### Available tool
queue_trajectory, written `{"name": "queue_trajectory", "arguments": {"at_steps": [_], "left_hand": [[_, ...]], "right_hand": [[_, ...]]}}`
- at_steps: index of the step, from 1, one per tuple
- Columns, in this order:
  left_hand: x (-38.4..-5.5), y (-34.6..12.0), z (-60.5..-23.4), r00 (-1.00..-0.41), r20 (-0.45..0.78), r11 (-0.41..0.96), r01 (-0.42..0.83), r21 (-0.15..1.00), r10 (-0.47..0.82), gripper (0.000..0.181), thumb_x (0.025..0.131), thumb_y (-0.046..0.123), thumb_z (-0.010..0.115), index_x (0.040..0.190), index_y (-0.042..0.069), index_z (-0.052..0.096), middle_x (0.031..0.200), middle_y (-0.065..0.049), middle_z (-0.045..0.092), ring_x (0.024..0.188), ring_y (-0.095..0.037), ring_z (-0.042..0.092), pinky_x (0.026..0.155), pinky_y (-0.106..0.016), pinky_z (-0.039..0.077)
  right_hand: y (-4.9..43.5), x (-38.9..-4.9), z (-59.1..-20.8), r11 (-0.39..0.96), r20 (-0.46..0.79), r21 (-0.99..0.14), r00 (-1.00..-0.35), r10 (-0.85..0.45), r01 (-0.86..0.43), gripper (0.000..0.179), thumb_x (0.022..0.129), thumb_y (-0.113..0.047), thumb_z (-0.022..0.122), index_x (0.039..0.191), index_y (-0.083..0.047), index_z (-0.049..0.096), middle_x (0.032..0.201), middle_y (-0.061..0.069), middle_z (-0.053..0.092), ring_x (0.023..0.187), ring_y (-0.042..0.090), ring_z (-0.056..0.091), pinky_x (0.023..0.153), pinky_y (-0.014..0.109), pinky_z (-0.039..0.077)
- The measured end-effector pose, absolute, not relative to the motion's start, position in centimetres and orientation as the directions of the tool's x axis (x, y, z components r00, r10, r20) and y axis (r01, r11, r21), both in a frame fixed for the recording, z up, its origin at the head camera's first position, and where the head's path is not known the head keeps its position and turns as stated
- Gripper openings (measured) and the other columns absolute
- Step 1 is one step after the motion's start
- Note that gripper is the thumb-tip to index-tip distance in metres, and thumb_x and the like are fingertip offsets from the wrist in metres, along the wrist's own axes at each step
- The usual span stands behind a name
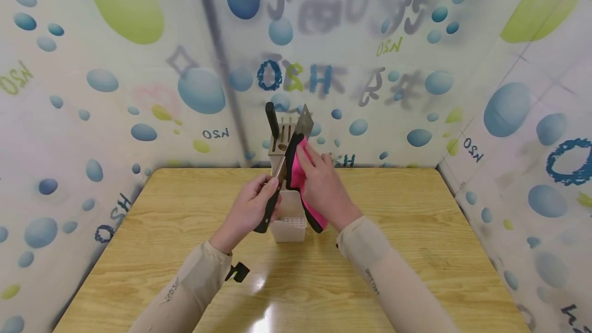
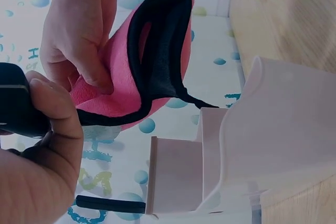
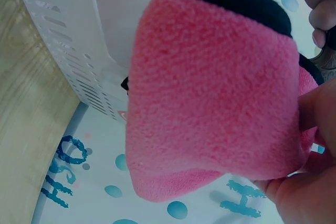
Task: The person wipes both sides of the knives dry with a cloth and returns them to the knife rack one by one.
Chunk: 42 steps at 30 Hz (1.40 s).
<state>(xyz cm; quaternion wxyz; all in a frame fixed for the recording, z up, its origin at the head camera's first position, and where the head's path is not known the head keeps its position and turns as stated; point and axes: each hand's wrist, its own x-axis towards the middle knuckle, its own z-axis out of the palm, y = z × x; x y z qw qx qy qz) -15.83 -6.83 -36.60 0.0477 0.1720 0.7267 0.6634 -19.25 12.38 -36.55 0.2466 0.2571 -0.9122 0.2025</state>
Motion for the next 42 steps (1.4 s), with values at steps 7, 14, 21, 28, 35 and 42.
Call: {"name": "queue_trajectory", "arguments": {"at_steps": [7,14,21,28,35,42], "left_hand": [[-16.0,-6.9,-36.8,-0.931,0.190,0.118,0.236,0.964,0.312,0.027,0.111,0.023,0.048,0.097,0.000,0.054,0.066,-0.011,0.056,0.048,-0.017,0.052,0.048,-0.029,0.045],[-15.9,-6.8,-37.0,-0.923,0.231,0.167,0.292,0.942,0.308,0.024,0.109,0.021,0.053,0.094,0.002,0.056,0.061,-0.004,0.054,0.045,-0.015,0.050,0.045,-0.028,0.043],[-15.7,-6.7,-37.0,-0.925,0.274,0.318,0.351,0.881,0.264,0.025,0.103,0.022,0.061,0.083,0.007,0.062,0.059,0.002,0.051,0.048,-0.011,0.048,0.045,-0.025,0.038],[-15.3,-6.5,-36.9,-0.938,0.279,0.423,0.343,0.839,0.208,0.021,0.094,0.024,0.066,0.079,0.010,0.066,0.058,0.005,0.051,0.048,-0.008,0.044,0.045,-0.026,0.036],[-15.0,-6.3,-37.1,-0.932,0.321,0.503,0.360,0.786,0.166,0.013,0.085,0.019,0.066,0.081,0.008,0.070,0.057,0.006,0.053,0.048,-0.009,0.044,0.046,-0.026,0.036],[-15.0,-6.4,-37.6,-0.873,0.443,0.571,0.473,0.671,0.202,0.009,0.084,0.015,0.066,0.086,0.006,0.067,0.066,0.001,0.056,0.053,-0.010,0.045,0.047,-0.024,0.036]], "right_hand": [[12.5,-19.1,-37.2,0.750,0.589,-0.271,-0.720,-0.367,-0.604,0.063,0.089,0.010,0.059,0.150,0.005,0.047,0.149,0.027,0.051,0.116,0.045,0.057,0.093,0.051,0.048],[12.6,-19.1,-36.8,0.718,0.673,-0.286,-0.666,-0.322,-0.635,0.060,0.091,0.010,0.057,0.150,0.005,0.047,0.147,0.027,0.053,0.106,0.046,0.056,0.093,0.052,0.052],[13.1,-19.5,-36.0,0.718,0.716,-0.256,-0.625,-0.309,-0.648,0.060,0.089,0.012,0.056,0.149,0.005,0.050,0.148,0.028,0.053,0.104,0.048,0.056,0.090,0.053,0.053],[13.8,-19.9,-35.1,0.720,0.749,-0.211,-0.582,-0.316,-0.662,0.056,0.089,0.012,0.055,0.145,0.008,0.052,0.144,0.029,0.054,0.113,0.048,0.057,0.091,0.054,0.050],[14.7,-20.2,-33.8,0.741,0.737,-0.205,-0.599,-0.313,-0.640,0.052,0.091,0.008,0.057,0.143,0.010,0.053,0.144,0.032,0.053,0.120,0.050,0.055,0.096,0.056,0.051],[15.5,-20.8,-32.7,0.759,0.746,-0.191,-0.595,-0.300,-0.622,0.050,0.091,0.008,0.055,0.141,0.015,0.052,0.139,0.036,0.054,0.121,0.052,0.055,0.101,0.059,0.044]]}}
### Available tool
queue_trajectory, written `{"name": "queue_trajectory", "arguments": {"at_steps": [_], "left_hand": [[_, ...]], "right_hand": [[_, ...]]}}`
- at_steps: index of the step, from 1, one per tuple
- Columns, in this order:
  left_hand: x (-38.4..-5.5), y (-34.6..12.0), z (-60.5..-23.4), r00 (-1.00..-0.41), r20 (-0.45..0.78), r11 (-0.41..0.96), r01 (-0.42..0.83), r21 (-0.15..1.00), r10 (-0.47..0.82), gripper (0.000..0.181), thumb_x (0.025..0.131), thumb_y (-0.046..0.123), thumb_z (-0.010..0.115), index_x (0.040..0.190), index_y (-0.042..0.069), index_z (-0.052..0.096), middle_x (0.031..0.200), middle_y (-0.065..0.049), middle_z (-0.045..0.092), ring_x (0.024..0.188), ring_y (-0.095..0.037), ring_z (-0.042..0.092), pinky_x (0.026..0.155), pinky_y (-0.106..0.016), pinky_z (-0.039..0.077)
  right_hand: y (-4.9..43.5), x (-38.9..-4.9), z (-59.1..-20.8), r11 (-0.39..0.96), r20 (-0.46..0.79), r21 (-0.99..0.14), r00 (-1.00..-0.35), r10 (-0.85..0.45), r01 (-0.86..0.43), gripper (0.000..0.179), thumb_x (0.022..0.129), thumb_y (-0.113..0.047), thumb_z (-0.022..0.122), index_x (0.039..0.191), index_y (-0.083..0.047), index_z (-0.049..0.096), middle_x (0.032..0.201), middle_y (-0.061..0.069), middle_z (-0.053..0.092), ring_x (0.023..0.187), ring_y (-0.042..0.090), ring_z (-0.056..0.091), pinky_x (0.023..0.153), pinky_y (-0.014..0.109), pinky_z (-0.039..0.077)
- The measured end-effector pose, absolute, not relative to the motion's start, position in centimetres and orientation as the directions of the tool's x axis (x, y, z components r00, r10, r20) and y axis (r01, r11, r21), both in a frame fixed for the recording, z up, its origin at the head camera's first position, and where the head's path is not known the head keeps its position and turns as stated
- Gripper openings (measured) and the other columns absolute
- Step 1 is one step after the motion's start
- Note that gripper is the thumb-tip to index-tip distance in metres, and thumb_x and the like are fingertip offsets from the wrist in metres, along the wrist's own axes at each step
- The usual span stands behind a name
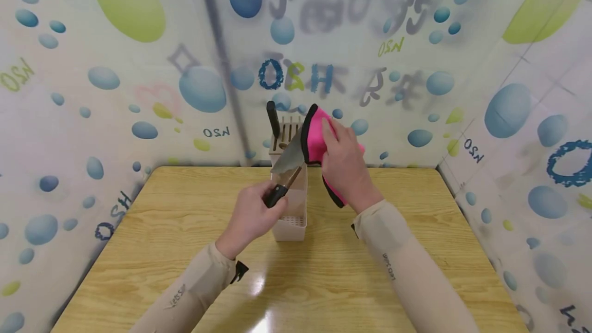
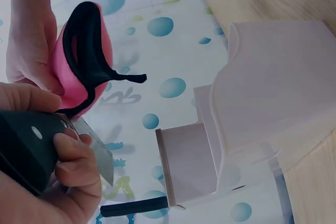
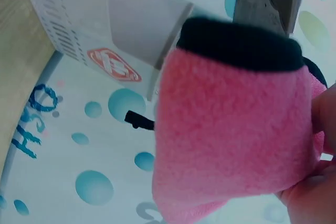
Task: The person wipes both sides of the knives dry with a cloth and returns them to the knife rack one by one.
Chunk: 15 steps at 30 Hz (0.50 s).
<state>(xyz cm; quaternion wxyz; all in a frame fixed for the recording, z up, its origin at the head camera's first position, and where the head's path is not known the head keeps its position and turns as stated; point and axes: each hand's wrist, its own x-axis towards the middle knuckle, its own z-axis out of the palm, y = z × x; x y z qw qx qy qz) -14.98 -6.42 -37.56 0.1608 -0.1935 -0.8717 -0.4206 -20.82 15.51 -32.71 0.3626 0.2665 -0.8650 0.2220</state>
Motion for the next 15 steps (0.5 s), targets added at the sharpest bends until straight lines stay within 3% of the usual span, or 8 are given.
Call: {"name": "queue_trajectory", "arguments": {"at_steps": [6,15], "left_hand": [[-14.9,-6.5,-37.9,-0.834,0.498,0.584,0.532,0.613,0.236,0.012,0.083,0.009,0.073,0.085,0.005,0.062,0.072,-0.002,0.058,0.060,-0.014,0.049,0.052,-0.026,0.039],[-14.7,-6.3,-38.7,-0.810,0.527,0.650,0.549,0.526,0.258,0.024,0.078,0.007,0.082,0.093,0.003,0.063,0.080,-0.005,0.062,0.068,-0.017,0.056,0.058,-0.030,0.045]], "right_hand": [[16.0,-21.0,-31.7,0.791,0.782,-0.194,-0.579,-0.233,-0.580,0.046,0.093,0.008,0.054,0.137,0.018,0.053,0.133,0.038,0.057,0.109,0.055,0.053,0.094,0.059,0.049],[16.6,-21.8,-30.9,0.819,0.822,-0.166,-0.536,-0.192,-0.549,0.037,0.094,0.009,0.054,0.129,0.020,0.054,0.135,0.038,0.055,0.113,0.055,0.052,0.094,0.059,0.049]]}}
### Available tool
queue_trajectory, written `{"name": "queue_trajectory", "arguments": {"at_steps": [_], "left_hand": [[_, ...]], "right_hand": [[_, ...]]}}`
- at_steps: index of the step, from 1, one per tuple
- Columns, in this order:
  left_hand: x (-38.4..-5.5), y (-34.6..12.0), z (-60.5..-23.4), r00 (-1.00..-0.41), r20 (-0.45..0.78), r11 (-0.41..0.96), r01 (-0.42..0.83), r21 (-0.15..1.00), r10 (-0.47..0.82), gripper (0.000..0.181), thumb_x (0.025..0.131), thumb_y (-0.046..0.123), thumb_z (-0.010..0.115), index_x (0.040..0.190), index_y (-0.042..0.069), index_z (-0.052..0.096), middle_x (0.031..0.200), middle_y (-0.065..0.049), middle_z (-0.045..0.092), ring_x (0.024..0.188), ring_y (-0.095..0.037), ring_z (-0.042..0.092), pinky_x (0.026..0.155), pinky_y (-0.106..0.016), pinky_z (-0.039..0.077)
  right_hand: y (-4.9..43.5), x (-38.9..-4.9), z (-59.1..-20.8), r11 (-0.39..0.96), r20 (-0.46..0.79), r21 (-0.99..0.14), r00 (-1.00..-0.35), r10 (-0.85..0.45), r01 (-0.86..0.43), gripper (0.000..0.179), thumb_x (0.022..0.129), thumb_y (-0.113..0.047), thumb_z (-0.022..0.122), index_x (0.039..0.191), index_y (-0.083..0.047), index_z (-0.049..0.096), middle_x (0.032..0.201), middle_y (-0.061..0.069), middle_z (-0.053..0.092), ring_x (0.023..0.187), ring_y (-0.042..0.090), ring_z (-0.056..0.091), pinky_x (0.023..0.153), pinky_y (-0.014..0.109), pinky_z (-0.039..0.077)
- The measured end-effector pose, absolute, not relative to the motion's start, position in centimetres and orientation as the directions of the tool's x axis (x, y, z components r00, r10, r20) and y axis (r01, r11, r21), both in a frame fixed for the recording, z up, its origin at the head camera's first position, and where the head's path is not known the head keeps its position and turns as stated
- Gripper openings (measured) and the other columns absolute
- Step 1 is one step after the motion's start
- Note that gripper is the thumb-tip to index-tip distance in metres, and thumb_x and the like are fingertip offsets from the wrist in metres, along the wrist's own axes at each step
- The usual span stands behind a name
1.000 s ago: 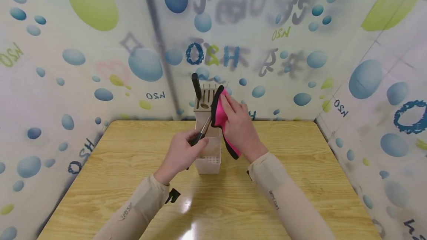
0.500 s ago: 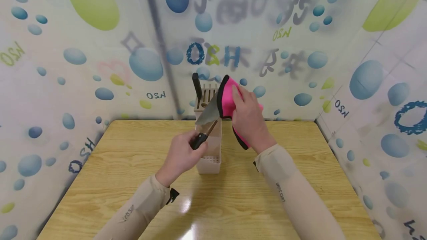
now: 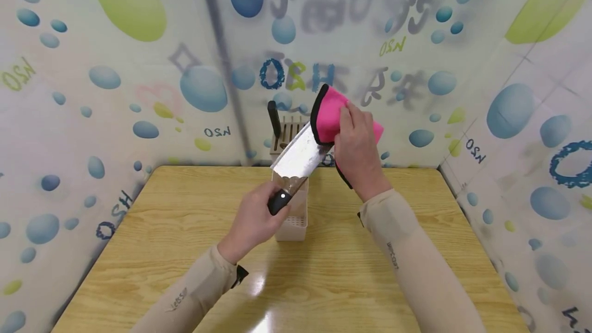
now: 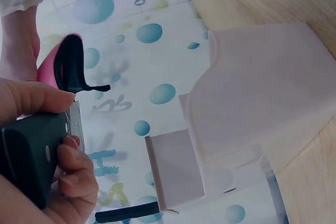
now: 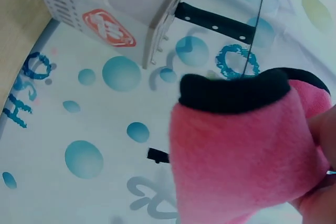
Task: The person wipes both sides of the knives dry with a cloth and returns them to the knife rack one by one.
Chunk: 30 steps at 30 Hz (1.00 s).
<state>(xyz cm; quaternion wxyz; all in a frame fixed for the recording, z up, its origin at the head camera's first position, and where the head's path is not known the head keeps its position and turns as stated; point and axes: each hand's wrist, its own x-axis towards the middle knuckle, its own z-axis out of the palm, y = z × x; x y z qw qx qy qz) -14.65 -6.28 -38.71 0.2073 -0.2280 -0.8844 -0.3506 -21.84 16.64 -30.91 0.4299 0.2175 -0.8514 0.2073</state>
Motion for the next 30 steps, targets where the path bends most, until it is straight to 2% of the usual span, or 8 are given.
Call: {"name": "queue_trajectory", "arguments": {"at_steps": [4,7,11,16,18,23,26,30], "left_hand": [[-14.5,-6.1,-39.1,-0.795,0.544,0.662,0.562,0.496,0.268,0.024,0.078,0.007,0.082,0.092,0.005,0.063,0.079,-0.004,0.063,0.066,-0.017,0.057,0.057,-0.029,0.046],[-14.4,-6.0,-39.2,-0.798,0.538,0.655,0.563,0.504,0.271,0.022,0.078,0.006,0.080,0.091,0.005,0.063,0.078,-0.004,0.063,0.065,-0.016,0.057,0.055,-0.027,0.045],[-14.3,-5.9,-39.4,-0.792,0.545,0.657,0.569,0.496,0.275,0.021,0.078,0.004,0.080,0.089,0.005,0.062,0.075,-0.004,0.061,0.062,-0.015,0.054,0.053,-0.025,0.042],[-14.2,-5.9,-39.6,-0.759,0.584,0.678,0.593,0.435,0.290,0.023,0.077,0.004,0.080,0.088,0.003,0.060,0.072,-0.003,0.056,0.060,-0.015,0.050,0.051,-0.025,0.039],[-14.1,-5.9,-39.6,-0.749,0.594,0.680,0.600,0.422,0.293,0.023,0.077,0.003,0.080,0.088,0.003,0.060,0.072,-0.004,0.056,0.060,-0.016,0.051,0.051,-0.026,0.039],[-14.2,-5.9,-39.9,-0.744,0.601,0.688,0.599,0.409,0.291,0.022,0.077,0.003,0.079,0.086,0.004,0.059,0.073,-0.005,0.057,0.059,-0.017,0.053,0.050,-0.027,0.041],[-14.2,-6.0,-40.0,-0.746,0.602,0.695,0.593,0.405,0.286,0.021,0.076,0.004,0.079,0.086,0.003,0.060,0.074,-0.006,0.059,0.060,-0.019,0.055,0.051,-0.029,0.044],[-14.2,-6.1,-40.0,-0.747,0.602,0.705,0.586,0.399,0.281,0.022,0.077,0.005,0.080,0.089,0.002,0.062,0.076,-0.008,0.063,0.063,-0.022,0.059,0.053,-0.033,0.049]], "right_hand": [[16.8,-22.1,-31.3,0.830,0.826,-0.138,-0.526,-0.204,-0.540,0.033,0.096,0.008,0.054,0.127,0.019,0.054,0.132,0.037,0.054,0.113,0.055,0.051,0.095,0.058,0.050],[16.7,-22.3,-31.8,0.844,0.821,-0.099,-0.522,-0.229,-0.527,0.028,0.096,0.007,0.054,0.122,0.017,0.056,0.123,0.035,0.056,0.108,0.052,0.052,0.094,0.057,0.049],[16.3,-22.3,-32.8,0.844,0.821,-0.041,-0.500,-0.277,-0.535,0.023,0.093,0.006,0.060,0.115,0.014,0.061,0.111,0.031,0.059,0.098,0.049,0.054,0.089,0.056,0.048],[15.9,-22.2,-33.9,0.827,0.804,0.031,-0.478,-0.354,-0.561,0.025,0.090,0.003,0.068,0.114,0.009,0.070,0.106,0.025,0.065,0.095,0.043,0.057,0.085,0.053,0.048],[15.8,-22.1,-34.2,0.820,0.784,0.037,-0.492,-0.378,-0.571,0.026,0.090,0.002,0.070,0.116,0.007,0.072,0.108,0.024,0.068,0.098,0.043,0.059,0.088,0.052,0.049],[15.6,-21.9,-34.8,0.810,0.718,0.008,-0.561,-0.412,-0.586,0.036,0.088,0.001,0.075,0.124,0.003,0.072,0.125,0.024,0.070,0.116,0.044,0.063,0.104,0.053,0.050],[15.5,-21.7,-35.2,0.791,0.677,0.001,-0.582,-0.451,-0.612,0.041,0.088,0.002,0.076,0.129,0.003,0.069,0.132,0.025,0.066,0.121,0.044,0.063,0.107,0.053,0.048],[15.1,-21.3,-35.5,0.759,0.645,0.007,-0.578,-0.501,-0.651,0.044,0.090,0.001,0.075,0.132,0.003,0.067,0.135,0.025,0.065,0.122,0.043,0.062,0.108,0.053,0.048]]}}
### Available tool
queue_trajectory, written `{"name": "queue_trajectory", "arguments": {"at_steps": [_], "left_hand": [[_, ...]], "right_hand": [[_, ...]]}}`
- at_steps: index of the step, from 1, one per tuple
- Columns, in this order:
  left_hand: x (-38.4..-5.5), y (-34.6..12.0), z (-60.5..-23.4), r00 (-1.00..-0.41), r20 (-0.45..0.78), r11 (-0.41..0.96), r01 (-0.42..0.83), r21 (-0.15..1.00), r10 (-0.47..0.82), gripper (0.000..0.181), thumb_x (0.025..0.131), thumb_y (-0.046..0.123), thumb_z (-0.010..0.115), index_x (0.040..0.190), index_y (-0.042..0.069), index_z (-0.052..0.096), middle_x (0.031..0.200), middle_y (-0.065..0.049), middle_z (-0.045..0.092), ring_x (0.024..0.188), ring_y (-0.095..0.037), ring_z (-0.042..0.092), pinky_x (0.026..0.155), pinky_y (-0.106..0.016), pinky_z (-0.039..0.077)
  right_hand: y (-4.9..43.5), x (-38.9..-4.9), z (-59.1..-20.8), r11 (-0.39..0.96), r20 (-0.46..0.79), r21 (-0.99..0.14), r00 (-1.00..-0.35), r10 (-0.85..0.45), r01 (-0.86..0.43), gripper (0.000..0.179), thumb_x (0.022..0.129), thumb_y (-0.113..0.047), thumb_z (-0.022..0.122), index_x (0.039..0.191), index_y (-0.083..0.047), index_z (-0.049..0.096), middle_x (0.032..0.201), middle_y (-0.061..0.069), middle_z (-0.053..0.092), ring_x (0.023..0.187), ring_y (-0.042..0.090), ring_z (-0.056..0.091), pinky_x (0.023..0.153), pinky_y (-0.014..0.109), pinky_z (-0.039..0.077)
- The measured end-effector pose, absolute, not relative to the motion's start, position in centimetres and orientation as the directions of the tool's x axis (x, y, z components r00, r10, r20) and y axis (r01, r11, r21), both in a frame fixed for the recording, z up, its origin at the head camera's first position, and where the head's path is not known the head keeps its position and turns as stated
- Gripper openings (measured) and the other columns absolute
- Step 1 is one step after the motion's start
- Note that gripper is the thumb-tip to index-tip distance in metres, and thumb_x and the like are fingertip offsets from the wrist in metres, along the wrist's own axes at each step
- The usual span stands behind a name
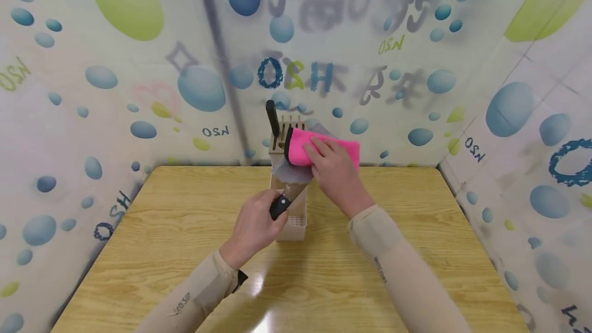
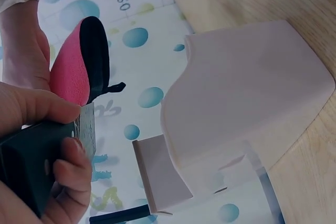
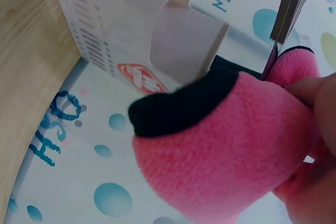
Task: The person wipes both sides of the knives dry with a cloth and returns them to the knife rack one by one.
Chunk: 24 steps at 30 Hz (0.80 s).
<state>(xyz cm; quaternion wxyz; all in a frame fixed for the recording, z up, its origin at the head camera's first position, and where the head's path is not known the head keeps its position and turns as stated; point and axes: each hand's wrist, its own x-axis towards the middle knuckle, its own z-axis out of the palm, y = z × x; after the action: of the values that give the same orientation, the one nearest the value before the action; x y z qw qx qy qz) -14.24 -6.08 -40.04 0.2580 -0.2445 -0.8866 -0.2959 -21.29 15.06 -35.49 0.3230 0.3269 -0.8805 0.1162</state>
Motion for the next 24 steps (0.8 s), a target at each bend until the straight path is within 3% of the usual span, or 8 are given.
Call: {"name": "queue_trajectory", "arguments": {"at_steps": [10,15,24], "left_hand": [[-14.4,-6.4,-40.3,-0.760,0.584,0.731,0.567,0.380,0.286,0.024,0.077,0.003,0.082,0.092,0.000,0.064,0.077,-0.009,0.064,0.063,-0.022,0.062,0.053,-0.033,0.050],[-14.4,-6.4,-40.2,-0.761,0.580,0.738,0.563,0.371,0.289,0.023,0.077,0.003,0.082,0.090,0.001,0.063,0.076,-0.008,0.063,0.061,-0.021,0.061,0.051,-0.032,0.048],[-14.3,-6.3,-40.0,-0.750,0.584,0.742,0.575,0.345,0.310,0.022,0.077,0.003,0.082,0.086,0.002,0.062,0.074,-0.007,0.061,0.060,-0.020,0.059,0.049,-0.030,0.045]], "right_hand": [[13.6,-19.7,-35.8,0.707,0.615,0.048,-0.537,-0.577,-0.705,0.050,0.093,-0.020,0.077,0.138,-0.001,0.065,0.138,0.022,0.064,0.126,0.039,0.060,0.109,0.051,0.047],[13.1,-19.4,-36.1,0.681,0.622,0.068,-0.503,-0.600,-0.729,0.045,0.092,-0.017,0.078,0.135,-0.006,0.068,0.136,0.021,0.065,0.126,0.039,0.060,0.109,0.052,0.046],[12.5,-18.8,-36.0,0.708,0.573,0.062,-0.556,-0.602,-0.703,0.040,0.094,-0.016,0.076,0.134,-0.020,0.072,0.142,0.019,0.059,0.126,0.043,0.055,0.105,0.059,0.047]]}}
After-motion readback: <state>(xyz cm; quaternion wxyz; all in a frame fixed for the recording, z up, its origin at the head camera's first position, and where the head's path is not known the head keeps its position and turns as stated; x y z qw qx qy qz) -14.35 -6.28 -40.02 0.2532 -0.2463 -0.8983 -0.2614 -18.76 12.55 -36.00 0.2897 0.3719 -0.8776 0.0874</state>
